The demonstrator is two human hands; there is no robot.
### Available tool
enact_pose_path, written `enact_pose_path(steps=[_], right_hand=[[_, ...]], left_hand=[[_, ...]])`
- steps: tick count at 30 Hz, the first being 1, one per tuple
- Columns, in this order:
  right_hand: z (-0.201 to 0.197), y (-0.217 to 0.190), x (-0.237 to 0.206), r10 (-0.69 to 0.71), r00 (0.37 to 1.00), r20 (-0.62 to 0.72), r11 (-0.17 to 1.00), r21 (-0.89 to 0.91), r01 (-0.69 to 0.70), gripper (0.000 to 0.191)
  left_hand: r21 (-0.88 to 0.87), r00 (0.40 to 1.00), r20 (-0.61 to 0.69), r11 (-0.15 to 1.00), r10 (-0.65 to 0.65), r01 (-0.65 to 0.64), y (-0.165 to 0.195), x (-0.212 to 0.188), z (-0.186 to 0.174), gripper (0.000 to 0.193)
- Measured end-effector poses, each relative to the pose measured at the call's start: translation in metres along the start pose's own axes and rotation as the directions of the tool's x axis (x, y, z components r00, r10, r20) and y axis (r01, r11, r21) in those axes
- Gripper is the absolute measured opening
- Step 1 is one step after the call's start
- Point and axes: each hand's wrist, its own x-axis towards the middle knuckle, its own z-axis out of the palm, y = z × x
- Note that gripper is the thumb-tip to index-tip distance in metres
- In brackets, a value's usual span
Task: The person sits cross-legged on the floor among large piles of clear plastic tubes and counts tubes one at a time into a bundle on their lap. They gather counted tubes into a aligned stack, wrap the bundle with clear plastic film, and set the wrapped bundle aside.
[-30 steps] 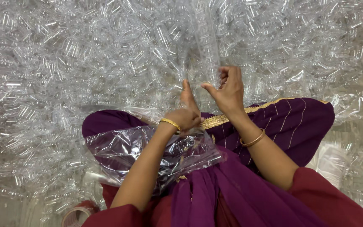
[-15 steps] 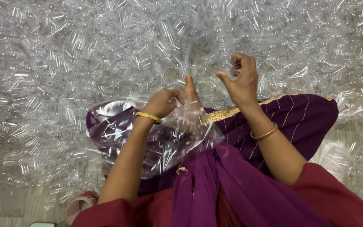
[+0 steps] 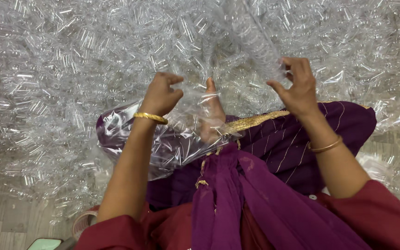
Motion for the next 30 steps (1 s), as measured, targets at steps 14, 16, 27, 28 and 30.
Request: enact_pose_path(steps=[14, 16, 27, 28, 30], right_hand=[[-0.055, 0.018, 0.022, -0.234, 0.967, 0.101, 0.942, -0.224, 0.251, 0.059], [-0.054, 0.016, 0.023, -0.227, 0.963, 0.142, 0.950, -0.188, 0.251, 0.058], [-0.046, 0.020, 0.012, -0.187, 0.944, 0.271, 0.952, -0.189, 0.243, 0.056], [-0.047, 0.019, 0.012, -0.177, 0.944, 0.277, 0.952, -0.196, 0.236, 0.056], [-0.046, 0.015, 0.015, -0.190, 0.936, 0.297, 0.939, -0.224, 0.262, 0.057]], left_hand=[[0.351, 0.984, 0.176, 0.936, -0.041, -0.023, 0.042, 0.034, -0.050, 0.015], [0.303, 0.988, 0.148, 0.950, 0.031, -0.075, 0.047, 0.035, -0.052, 0.006], [0.534, 0.958, 0.274, 0.815, 0.084, -0.224, 0.053, 0.051, -0.047, 0.021], [0.492, 0.953, 0.272, 0.831, 0.135, -0.258, 0.053, 0.053, -0.046, 0.027], [0.402, 0.914, 0.384, 0.867, 0.133, -0.295, 0.055, 0.059, -0.041, 0.039]])
